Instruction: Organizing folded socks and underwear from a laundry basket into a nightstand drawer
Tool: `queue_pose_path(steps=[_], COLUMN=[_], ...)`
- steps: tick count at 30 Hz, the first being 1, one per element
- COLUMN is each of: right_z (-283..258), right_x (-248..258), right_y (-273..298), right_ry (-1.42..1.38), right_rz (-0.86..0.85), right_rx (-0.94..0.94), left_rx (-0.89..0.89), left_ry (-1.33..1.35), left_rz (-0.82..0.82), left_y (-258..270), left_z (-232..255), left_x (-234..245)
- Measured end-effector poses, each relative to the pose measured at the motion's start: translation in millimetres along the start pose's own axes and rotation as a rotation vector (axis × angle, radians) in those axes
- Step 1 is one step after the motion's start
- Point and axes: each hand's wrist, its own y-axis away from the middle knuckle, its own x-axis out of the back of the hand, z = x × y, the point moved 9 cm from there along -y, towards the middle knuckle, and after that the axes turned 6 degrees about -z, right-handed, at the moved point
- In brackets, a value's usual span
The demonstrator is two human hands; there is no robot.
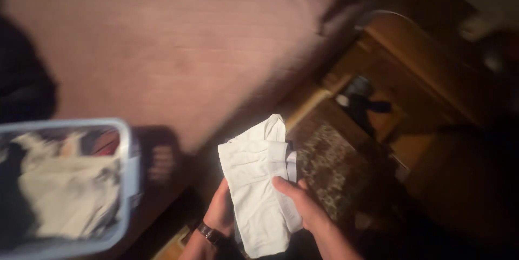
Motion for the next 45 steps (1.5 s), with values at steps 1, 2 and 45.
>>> queue_pose_path(steps=[1,2,45], right_z=[-1,-1,-105], right_x=[26,54,611], right_y=[-6,-11,-699], right_ry=[-0.024,-0.011,1.067], right_rz=[0.025,0.094,0.178], right_rx=[-0.004,-0.043,0.221], left_rx=[0.031,0.066,0.212], left_ry=[-0.015,-0.028,-0.210], left_rz=[-0.005,-0.009,0.577], left_y=[-13,-26,-433], left_z=[-14,-26,-195], left_x=[-18,-36,-98])
